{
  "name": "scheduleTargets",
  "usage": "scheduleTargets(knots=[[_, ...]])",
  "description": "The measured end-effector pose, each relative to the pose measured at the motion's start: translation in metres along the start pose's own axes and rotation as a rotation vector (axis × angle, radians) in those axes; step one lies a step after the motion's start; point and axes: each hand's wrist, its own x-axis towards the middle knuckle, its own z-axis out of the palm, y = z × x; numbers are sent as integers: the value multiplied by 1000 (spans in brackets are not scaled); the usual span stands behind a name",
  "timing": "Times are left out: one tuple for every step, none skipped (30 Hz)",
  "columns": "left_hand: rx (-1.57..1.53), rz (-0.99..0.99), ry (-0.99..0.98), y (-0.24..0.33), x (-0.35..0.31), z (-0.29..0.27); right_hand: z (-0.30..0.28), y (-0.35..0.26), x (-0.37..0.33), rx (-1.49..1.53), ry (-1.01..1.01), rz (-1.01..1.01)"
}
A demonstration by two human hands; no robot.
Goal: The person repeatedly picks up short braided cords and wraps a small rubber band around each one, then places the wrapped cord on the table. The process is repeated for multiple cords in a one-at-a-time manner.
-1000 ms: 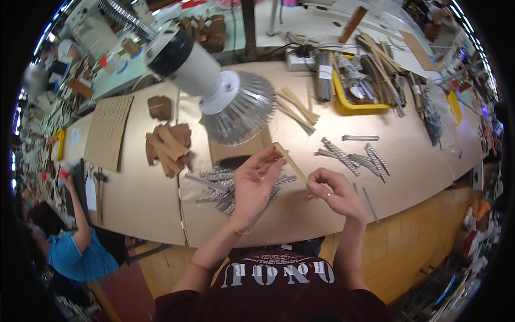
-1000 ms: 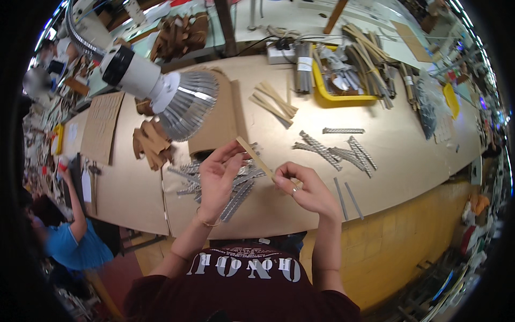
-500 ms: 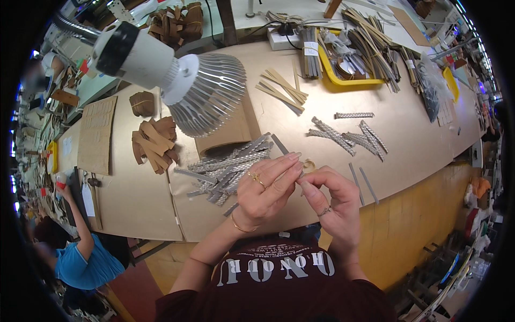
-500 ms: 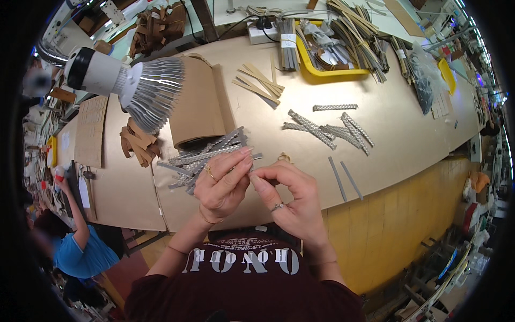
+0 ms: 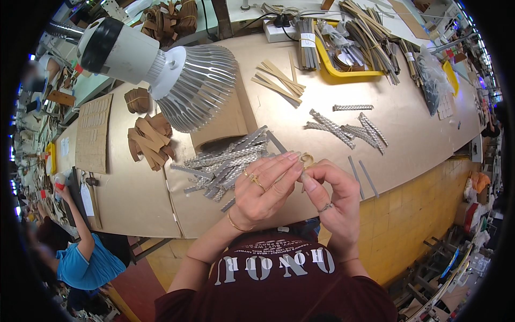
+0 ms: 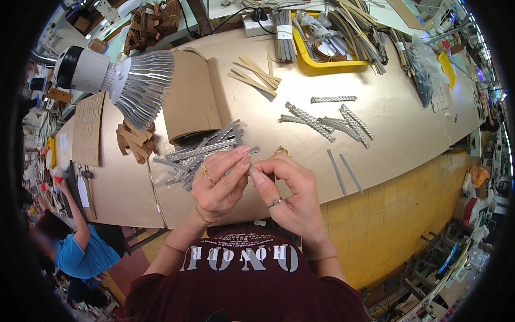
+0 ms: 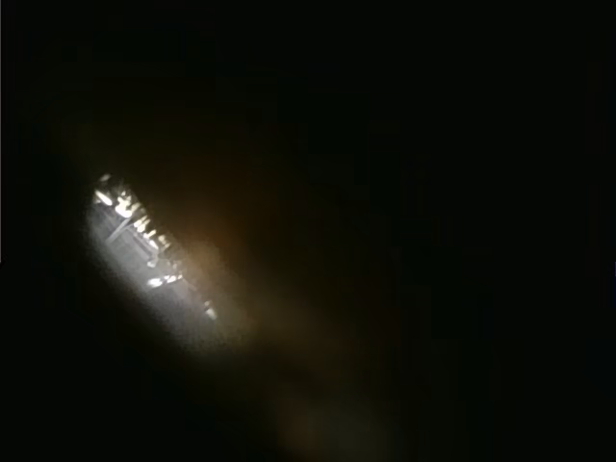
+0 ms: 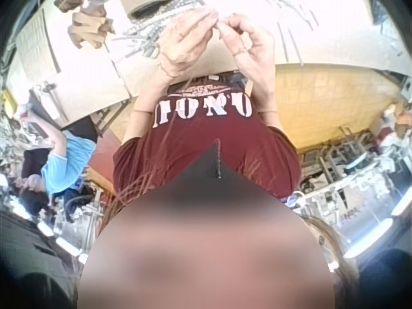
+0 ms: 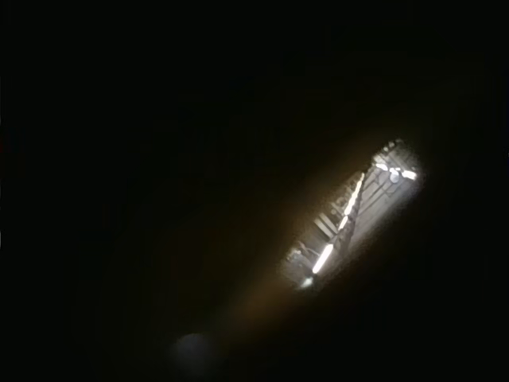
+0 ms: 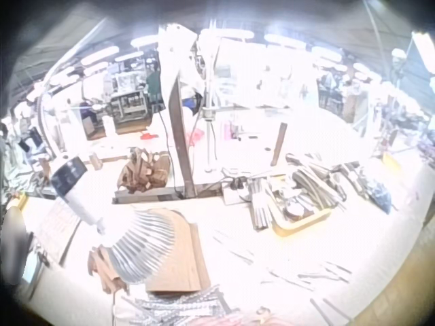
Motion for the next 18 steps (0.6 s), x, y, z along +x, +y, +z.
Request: scheduleTargets(knots=[[-5, -6, -6, 0, 0, 0, -1, 0, 0, 2, -5, -2], [-9, -2, -9, 0, 0, -1, -1, 0, 1, 4, -10, -5], [-14, -4, -16, 0, 0, -1, -1, 1, 1, 10, -14, -7], [-19, -7, -20, 1, 0, -1, -2, 1, 1, 16, -18, -10], [-22, -3, -26, 1, 0, -1, -2, 2, 1, 17, -20, -11], [-27, -1, -30, 1, 0, -1, -2, 2, 1, 32, -19, -9], [-31, 1, -33, 0, 0, -1, -2, 3, 1, 42, -17, -5], [-35, 3, -33, 0, -1, -2, -2, 4, 0, 52, -15, -4], [-38, 4, -33, 0, -1, -2, -1, 5, 0, 44, -10, -2], [-42, -2, -38, -1, -1, -2, 0, 5, 0, 35, -3, -3], [-45, 6, -35, -1, -1, -2, 0, 6, 0, 23, 4, -5], [-48, 5, -36, -1, -1, -2, 2, 7, -1, 16, 14, -9], [-53, 1, -40, -2, -1, -2, 3, 7, -1, 6, 26, -15], [-47, 4, -39, -2, -1, -1, 4, 7, -1, -6, 39, -27], [-44, 3, -42, -2, 0, -1, 6, 8, -2, -42, 54, -36], [-44, 1, -36, -2, 0, 0, 8, 8, -2, -81, 72, -53], [-32, -5, -45, -2, 1, 0, 9, 9, -2, -121, 90, -70], [-24, -11, -45, -2, 2, 0, 10, 9, -2, -170, 97, -86]])
